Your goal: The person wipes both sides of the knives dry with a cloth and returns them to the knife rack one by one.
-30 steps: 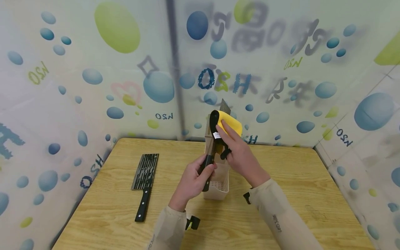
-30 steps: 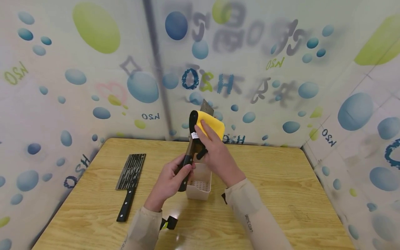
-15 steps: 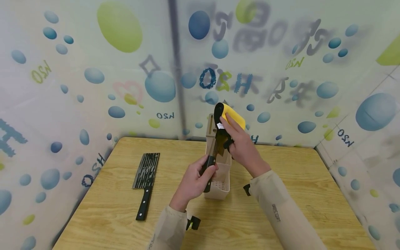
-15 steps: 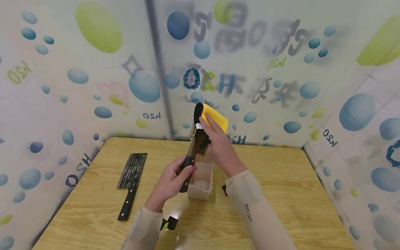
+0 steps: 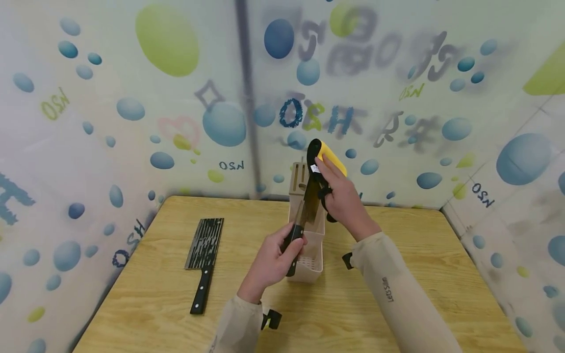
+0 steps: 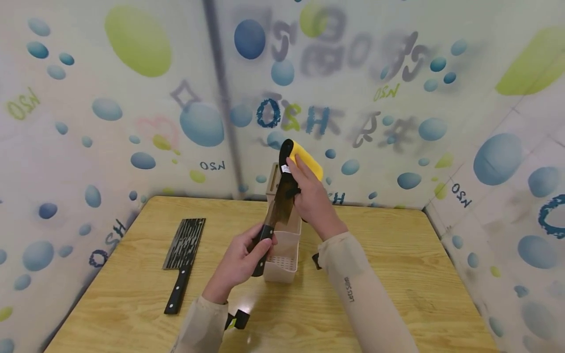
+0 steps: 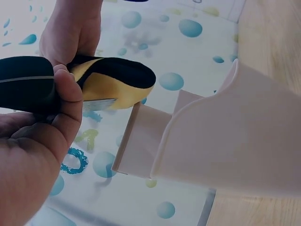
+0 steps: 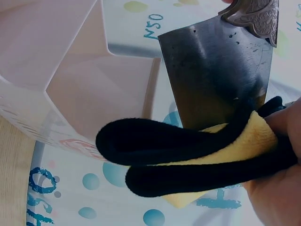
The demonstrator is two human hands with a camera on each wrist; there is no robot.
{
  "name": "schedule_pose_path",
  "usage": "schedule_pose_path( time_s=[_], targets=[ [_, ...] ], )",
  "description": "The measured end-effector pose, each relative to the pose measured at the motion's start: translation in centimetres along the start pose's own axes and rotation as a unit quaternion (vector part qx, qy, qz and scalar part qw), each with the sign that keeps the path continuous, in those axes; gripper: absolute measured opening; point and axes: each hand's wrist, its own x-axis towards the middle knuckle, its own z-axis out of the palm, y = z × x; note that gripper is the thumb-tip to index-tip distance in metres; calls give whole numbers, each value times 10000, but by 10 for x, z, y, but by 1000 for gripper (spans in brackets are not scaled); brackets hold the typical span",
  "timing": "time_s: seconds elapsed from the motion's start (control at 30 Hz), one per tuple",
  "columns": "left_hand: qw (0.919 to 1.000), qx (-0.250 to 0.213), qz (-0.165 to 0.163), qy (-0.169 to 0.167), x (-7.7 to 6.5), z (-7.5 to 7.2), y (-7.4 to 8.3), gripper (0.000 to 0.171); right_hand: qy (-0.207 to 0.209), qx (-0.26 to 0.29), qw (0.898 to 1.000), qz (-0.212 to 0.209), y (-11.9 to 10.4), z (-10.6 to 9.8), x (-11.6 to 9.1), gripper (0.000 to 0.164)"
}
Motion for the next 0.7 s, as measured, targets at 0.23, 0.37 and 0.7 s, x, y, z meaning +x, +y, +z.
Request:
schedule_pose_path(
  time_s=[0.23,0.37,0.7],
  targets=[
    [10000,16,-1,29,0,1,2,17,2,71,9999,80,0,1,-4,78],
    [9999,16,52,88,0,1,1,18,14,81,10000,-40,0,5,-9,80],
    [9997,24,-45,252,1,-2,0,21,1,92,9993,-357,-5,15,-21,81]
  ],
)
